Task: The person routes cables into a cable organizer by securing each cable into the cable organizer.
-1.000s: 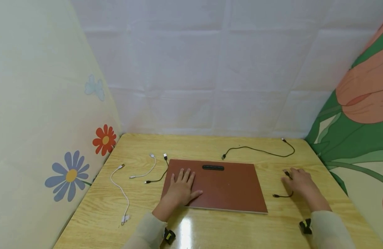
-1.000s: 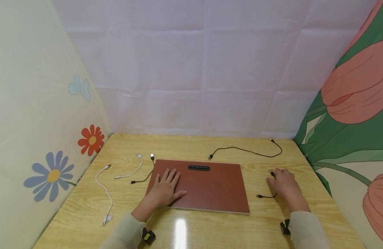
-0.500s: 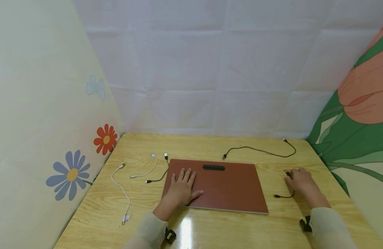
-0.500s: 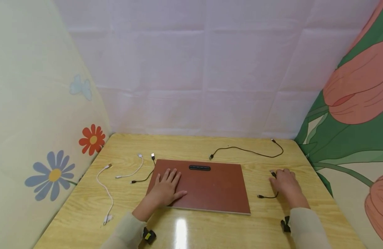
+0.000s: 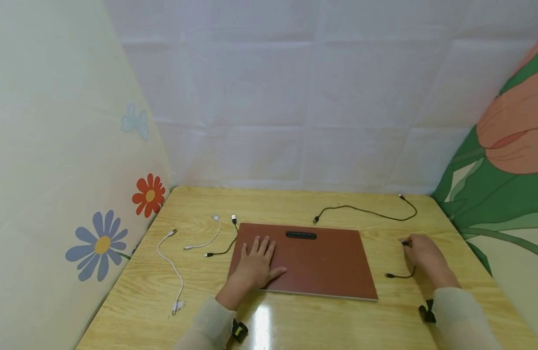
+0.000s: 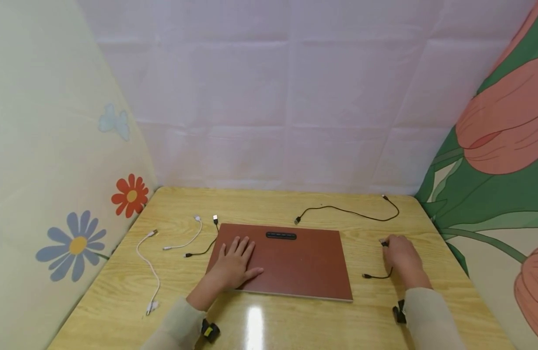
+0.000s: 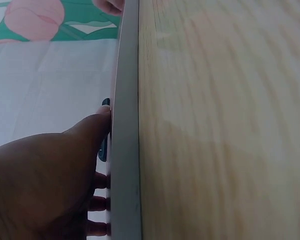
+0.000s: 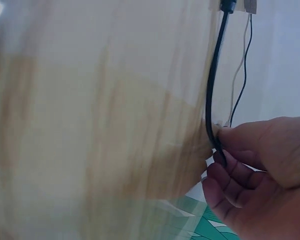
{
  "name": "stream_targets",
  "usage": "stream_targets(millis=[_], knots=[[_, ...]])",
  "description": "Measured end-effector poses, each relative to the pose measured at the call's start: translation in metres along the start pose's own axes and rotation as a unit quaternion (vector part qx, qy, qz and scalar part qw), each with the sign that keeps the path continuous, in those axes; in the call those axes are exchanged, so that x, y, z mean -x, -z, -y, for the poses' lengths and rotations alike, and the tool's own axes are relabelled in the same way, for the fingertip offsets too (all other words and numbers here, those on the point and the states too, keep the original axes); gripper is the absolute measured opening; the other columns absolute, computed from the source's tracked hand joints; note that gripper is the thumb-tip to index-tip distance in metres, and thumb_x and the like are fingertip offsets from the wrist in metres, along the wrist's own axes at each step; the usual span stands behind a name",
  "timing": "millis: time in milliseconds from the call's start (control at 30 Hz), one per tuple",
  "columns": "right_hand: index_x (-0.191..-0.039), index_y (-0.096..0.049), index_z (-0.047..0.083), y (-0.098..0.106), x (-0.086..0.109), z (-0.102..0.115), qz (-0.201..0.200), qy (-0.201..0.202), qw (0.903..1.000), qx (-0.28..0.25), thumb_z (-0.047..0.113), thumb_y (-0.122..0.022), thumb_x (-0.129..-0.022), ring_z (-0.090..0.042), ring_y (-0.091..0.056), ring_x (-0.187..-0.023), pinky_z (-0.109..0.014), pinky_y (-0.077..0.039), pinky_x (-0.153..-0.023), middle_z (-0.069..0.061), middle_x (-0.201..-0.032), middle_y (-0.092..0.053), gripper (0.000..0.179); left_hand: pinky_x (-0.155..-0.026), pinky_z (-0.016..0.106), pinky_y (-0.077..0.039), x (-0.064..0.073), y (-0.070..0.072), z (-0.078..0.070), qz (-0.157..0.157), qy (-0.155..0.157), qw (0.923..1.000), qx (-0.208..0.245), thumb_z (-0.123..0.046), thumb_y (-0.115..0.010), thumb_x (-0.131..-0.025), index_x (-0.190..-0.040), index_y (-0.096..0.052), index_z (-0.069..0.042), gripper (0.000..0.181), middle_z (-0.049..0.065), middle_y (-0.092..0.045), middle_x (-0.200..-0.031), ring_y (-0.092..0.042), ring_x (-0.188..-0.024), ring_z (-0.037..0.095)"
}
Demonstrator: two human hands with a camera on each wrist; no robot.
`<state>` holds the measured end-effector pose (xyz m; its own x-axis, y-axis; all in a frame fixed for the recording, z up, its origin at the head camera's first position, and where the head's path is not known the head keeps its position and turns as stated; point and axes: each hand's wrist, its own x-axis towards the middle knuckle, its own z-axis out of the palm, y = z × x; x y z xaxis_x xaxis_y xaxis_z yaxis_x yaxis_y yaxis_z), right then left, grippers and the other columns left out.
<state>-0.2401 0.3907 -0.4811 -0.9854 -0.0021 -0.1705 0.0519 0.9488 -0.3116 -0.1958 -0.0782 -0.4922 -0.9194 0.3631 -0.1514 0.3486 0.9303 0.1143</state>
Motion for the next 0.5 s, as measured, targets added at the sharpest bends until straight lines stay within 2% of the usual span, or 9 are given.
stream_targets(millis=[133,367,500], knots=[[-0.120,-0.059,-0.016,-0.0004,-0.0049,0.0000,0.013,-0.018,0.9997,-0.010,0.006,-0.050,-0.100,-0.055,-0.056,-0.104,-0.056,-0.051,-0.081,-0.039,-0.120,-0.056,0.031,-0.117,0.066,-0.021,-0.0009,-0.0018,0.0007,-0.003,-0.001,1.0000,-0.003,-0.069,-0.040,-0.098,-0.161,-0.028,-0.015,0.084,0.011,-0.022,-0.167,-0.017,-0.154,0.036],[-0.118,-0.052,-0.020,-0.0004,-0.0068,-0.0028,0.010,-0.031,0.9983,-0.049,0.006,-0.051,-0.098,-0.048,-0.058,-0.097,-0.052,-0.050,-0.077,-0.040,-0.113,-0.056,0.032,-0.117,0.065,-0.022,-0.0009,-0.0041,0.0012,-0.008,-0.003,0.9999,-0.011,-0.070,-0.040,-0.098,-0.161,-0.029,-0.015,0.084,0.011,-0.024,-0.167,-0.019,-0.154,0.036],[-0.122,-0.048,-0.022,0.0025,-0.0022,-0.0057,0.007,-0.037,0.9963,-0.077,0.007,-0.047,-0.100,-0.052,-0.055,-0.102,-0.054,-0.050,-0.080,-0.043,-0.118,-0.052,0.036,-0.117,0.066,-0.022,-0.0001,-0.0034,-0.0002,-0.006,-0.004,1.0000,-0.005,-0.070,-0.040,-0.098,-0.161,-0.028,-0.015,0.084,0.011,-0.023,-0.167,-0.018,-0.154,0.036]])
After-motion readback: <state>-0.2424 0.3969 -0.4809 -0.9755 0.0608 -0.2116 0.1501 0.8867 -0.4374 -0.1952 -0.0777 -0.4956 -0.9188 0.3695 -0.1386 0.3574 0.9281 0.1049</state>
